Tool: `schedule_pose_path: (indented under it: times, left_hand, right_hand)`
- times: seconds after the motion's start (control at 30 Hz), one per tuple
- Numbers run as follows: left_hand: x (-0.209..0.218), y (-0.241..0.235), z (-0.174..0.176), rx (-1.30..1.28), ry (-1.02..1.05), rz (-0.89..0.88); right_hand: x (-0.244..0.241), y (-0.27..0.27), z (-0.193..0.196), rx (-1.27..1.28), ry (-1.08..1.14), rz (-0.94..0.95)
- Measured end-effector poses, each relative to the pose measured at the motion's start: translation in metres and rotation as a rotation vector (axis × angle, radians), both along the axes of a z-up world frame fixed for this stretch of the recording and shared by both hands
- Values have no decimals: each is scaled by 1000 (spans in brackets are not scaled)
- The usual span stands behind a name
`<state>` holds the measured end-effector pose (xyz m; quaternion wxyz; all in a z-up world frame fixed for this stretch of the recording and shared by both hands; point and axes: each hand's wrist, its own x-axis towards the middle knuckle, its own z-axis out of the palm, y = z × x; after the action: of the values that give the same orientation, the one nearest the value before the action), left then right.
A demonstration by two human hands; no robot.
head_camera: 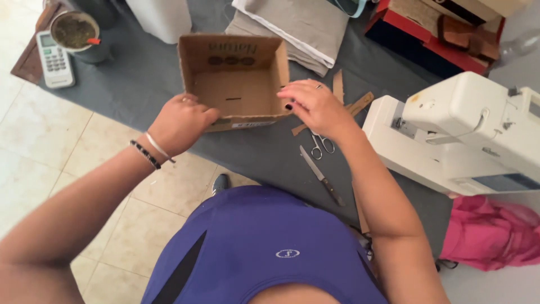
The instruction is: Cutting and folding a cardboard box to create a custom container
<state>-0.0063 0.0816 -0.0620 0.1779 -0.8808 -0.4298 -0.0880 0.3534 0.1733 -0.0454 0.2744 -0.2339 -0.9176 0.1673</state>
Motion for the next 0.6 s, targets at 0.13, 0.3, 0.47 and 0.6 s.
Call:
schedule_pose_path:
  times: [0.13,0.3,0.47,0.6]
  left_hand:
    - [-14,-7,-9,1,-37,10]
    - [-29,-9,-7,-77,-52,51]
    - [-37,1,-10,-36,-13,80]
    - [-61,37,-2,226,65,177]
  right_hand:
    - [5,-6,-6,-10,-84,-30]
    - [4,-1,-11,183,-377,4]
    - [-6,-3,-22,563,-466,-50]
    - [-53,-57,-9,537,-248,62]
